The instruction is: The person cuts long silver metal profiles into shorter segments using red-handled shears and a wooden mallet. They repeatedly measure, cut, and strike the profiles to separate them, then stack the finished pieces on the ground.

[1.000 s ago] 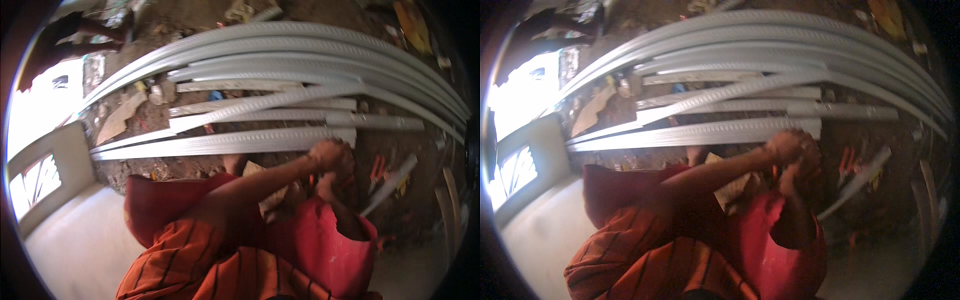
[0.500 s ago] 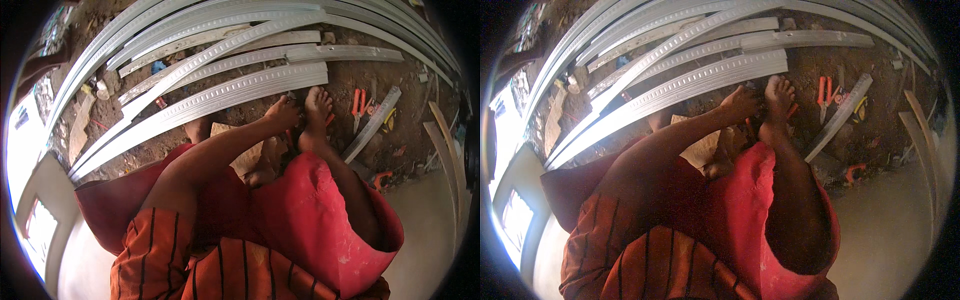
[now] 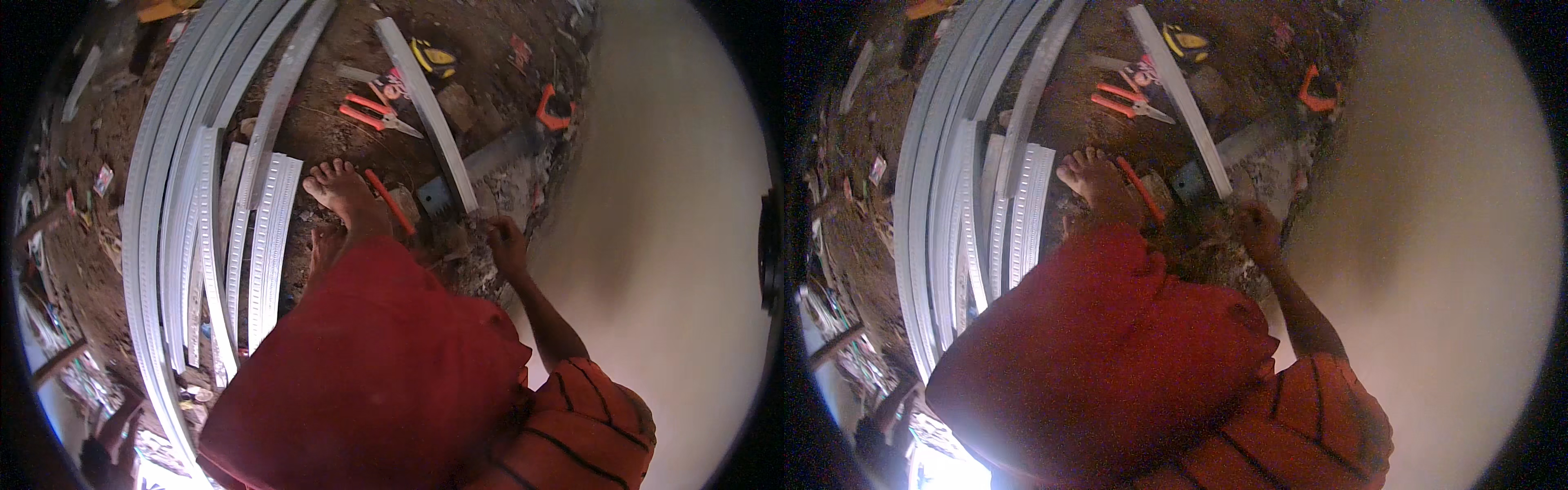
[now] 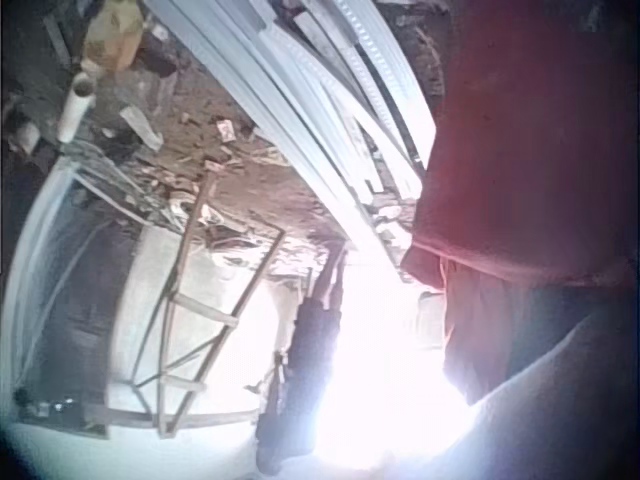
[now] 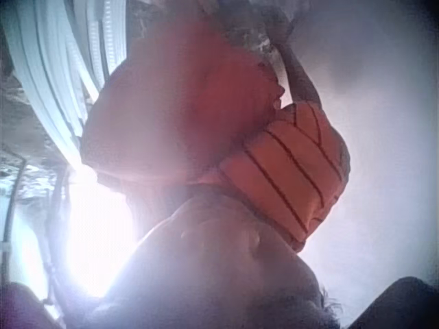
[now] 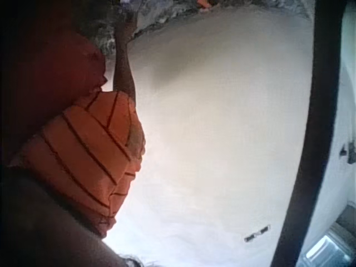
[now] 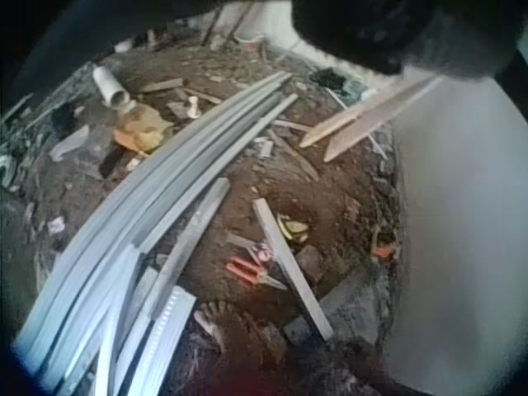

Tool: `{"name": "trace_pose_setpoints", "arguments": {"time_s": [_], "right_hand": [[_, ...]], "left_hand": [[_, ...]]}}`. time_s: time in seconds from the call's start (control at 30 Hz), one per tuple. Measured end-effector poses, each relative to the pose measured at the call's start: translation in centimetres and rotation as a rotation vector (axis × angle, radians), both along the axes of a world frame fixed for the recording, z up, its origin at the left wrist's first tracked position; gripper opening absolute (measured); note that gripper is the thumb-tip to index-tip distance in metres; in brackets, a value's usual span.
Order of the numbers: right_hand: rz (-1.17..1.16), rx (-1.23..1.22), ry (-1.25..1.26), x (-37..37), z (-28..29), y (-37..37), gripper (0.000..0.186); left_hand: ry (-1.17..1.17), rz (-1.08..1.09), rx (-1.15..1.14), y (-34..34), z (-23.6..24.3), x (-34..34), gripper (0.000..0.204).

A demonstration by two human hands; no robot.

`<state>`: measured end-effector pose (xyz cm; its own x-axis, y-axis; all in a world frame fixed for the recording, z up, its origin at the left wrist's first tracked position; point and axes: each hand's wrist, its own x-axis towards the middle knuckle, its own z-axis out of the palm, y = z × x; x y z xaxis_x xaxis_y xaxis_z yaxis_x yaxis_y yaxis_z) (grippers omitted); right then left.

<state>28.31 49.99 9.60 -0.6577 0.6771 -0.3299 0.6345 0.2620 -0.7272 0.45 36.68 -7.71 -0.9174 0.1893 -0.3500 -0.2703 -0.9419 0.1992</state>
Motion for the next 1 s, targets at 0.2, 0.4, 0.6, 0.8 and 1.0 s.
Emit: {"name": "trace_pose_setpoints", "arguments": {"time_s": [0.2,0.4,0.6,0.8,1.0], "right_hand": [[-0.261,-0.339,-0.092,8.4,-2.6,-2.8,0.028],[0.074,0.026,0.052,3.7,-2.9,-7.6,0.063],[0.148,0.074,0.056,-2.6,0.5,-5.4,0.067],[0.250,-0.135,-0.083,-1.0,-1.3,-3.2,0.045],[0.164,-0.147,0.007,-5.2,3.1,-4.6,0.053]], "left_hand": [[0.013,-0.104,-0.014,0.9,-0.3,1.1,0.011],[0.203,-0.117,0.194,-1.2,-3.3,1.9,0.014],[0.214,0.020,-0.127,1.2,-1.2,1.1,0.010],[0.202,0.070,-0.296,1.7,2.2,2.0,0.008],[0.197,0.101,-0.296,1.4,2.1,1.7,0.007]]}}
